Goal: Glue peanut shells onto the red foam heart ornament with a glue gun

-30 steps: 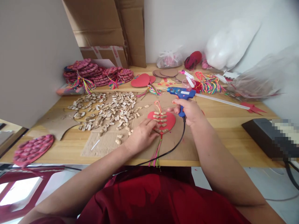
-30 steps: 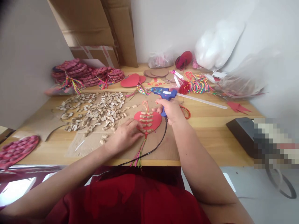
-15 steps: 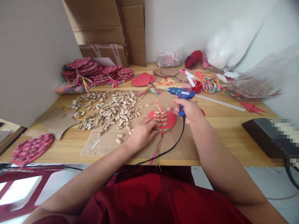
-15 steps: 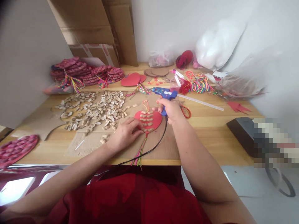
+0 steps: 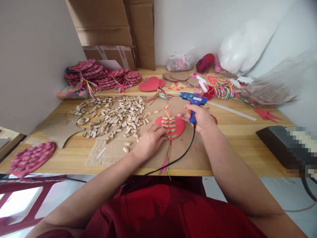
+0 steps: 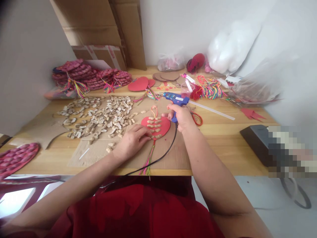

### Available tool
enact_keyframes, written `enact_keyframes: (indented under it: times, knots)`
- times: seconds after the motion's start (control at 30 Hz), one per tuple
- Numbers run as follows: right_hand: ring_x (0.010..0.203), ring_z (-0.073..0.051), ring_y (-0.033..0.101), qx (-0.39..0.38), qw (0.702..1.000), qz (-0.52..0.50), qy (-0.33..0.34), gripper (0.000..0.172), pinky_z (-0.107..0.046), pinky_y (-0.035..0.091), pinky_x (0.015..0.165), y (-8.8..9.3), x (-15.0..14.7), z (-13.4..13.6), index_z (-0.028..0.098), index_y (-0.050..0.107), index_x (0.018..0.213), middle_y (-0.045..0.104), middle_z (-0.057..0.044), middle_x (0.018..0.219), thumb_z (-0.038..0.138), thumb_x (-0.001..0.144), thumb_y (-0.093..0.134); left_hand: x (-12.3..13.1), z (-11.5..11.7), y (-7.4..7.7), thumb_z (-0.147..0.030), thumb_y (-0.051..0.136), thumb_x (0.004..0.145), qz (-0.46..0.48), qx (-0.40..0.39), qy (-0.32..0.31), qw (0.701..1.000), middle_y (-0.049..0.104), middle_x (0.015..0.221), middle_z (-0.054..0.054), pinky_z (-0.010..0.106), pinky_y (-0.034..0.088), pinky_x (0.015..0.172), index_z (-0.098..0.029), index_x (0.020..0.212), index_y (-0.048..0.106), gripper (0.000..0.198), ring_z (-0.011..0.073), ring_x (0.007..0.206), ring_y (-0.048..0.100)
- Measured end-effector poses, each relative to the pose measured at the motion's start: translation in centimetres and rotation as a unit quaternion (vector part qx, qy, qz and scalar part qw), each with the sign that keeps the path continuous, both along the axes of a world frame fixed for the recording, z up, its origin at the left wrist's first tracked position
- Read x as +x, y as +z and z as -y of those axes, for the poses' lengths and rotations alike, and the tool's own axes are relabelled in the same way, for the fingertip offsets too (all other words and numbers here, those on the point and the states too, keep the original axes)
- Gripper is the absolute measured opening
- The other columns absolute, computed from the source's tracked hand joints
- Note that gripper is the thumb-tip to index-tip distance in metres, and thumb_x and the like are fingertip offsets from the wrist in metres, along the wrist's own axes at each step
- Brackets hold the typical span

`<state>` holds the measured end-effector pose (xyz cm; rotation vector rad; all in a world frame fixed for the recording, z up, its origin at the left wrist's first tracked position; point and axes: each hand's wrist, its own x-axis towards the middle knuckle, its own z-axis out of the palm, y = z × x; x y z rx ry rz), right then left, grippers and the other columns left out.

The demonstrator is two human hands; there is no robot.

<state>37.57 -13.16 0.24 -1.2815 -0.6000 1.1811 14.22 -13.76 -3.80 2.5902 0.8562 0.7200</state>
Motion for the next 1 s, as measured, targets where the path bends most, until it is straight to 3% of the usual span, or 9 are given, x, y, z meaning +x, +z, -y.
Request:
enact_keyframes:
  times: [0.27, 0.47, 0.63, 0.77, 0.9, 1.0]
  knots:
    - [0.064, -0.022, 0.076, 0.004, 1.0, -0.007, -0.01, 0.009, -0.026, 0.058, 0.066, -0.1, -0.2, -0.1, 0.018, 0.063, 0.075, 0.052, 0.004, 0.041, 0.024, 0.075, 0.07, -0.1, 0.0, 0.0, -0.014, 0.063, 0.098, 0.0, 0.004, -0.001, 1.0, 0.072, 0.104, 0.006, 0.036, 0.052, 0.095, -0.019, 0.099, 0.069, 0.007, 0.0213, 0.102, 0.065]
    - [0.058, -0.018, 0.071, 0.022, 0.999, -0.009, -0.033, 0.009, -0.024, 0.054, 0.058, -0.4, -0.3, -0.3, 0.018, 0.064, 0.075, 0.052, 0.004, 0.042, 0.025, 0.074, 0.07, -0.1, -0.2, -0.1, -0.011, 0.064, 0.097, 0.031, 0.021, 0.002, 0.999, 0.072, 0.104, 0.006, 0.032, 0.054, 0.09, -0.018, 0.101, 0.071, 0.011, 0.02, 0.099, 0.068]
    - [0.055, -0.015, 0.065, 0.04, 0.998, -0.017, -0.046, 0.013, -0.024, 0.054, 0.059, -0.1, -0.3, -0.2, 0.02, 0.063, 0.076, 0.051, 0.006, 0.045, 0.03, 0.074, 0.071, -1.5, -1.1, 1.8, -0.011, 0.067, 0.094, 0.155, 0.029, 0.063, 0.985, 0.073, 0.094, 0.003, 0.028, 0.055, 0.085, -0.019, 0.096, 0.074, 0.011, 0.0155, 0.09, 0.068]
    - [0.052, -0.014, 0.059, 0.046, 0.998, -0.023, -0.043, 0.011, -0.024, 0.048, 0.052, 0.2, -0.3, 0.0, 0.021, 0.065, 0.077, 0.05, 0.006, 0.046, 0.03, 0.075, 0.071, -3.5, -2.3, 3.7, -0.017, 0.075, 0.089, 0.238, -0.032, 0.116, 0.964, 0.077, 0.093, 0.003, 0.028, 0.059, 0.083, -0.019, 0.097, 0.078, 0.009, 0.0148, 0.085, 0.071]
    - [0.05, -0.014, 0.052, 0.047, 0.998, -0.044, -0.01, 0.009, -0.028, 0.047, 0.055, 0.5, -0.1, 0.4, 0.022, 0.064, 0.077, 0.046, 0.006, 0.047, 0.029, 0.076, 0.07, -5.8, -2.3, 4.5, -0.02, 0.075, 0.089, 0.247, -0.072, 0.135, 0.957, 0.079, 0.094, 0.003, 0.029, 0.061, 0.083, -0.021, 0.102, 0.081, 0.014, 0.0155, 0.085, 0.074]
    - [0.049, -0.014, 0.044, 0.064, 0.992, -0.09, 0.064, 0.01, -0.032, 0.048, 0.062, 1.0, 0.0, 0.9, 0.024, 0.062, 0.078, 0.035, 0.008, 0.046, 0.031, 0.077, 0.069, -7.2, -1.4, 4.3, -0.021, 0.073, 0.09, 0.21, -0.058, 0.145, 0.965, 0.081, 0.094, 0.003, 0.03, 0.062, 0.084, -0.022, 0.099, 0.081, 0.012, 0.0163, 0.088, 0.075]
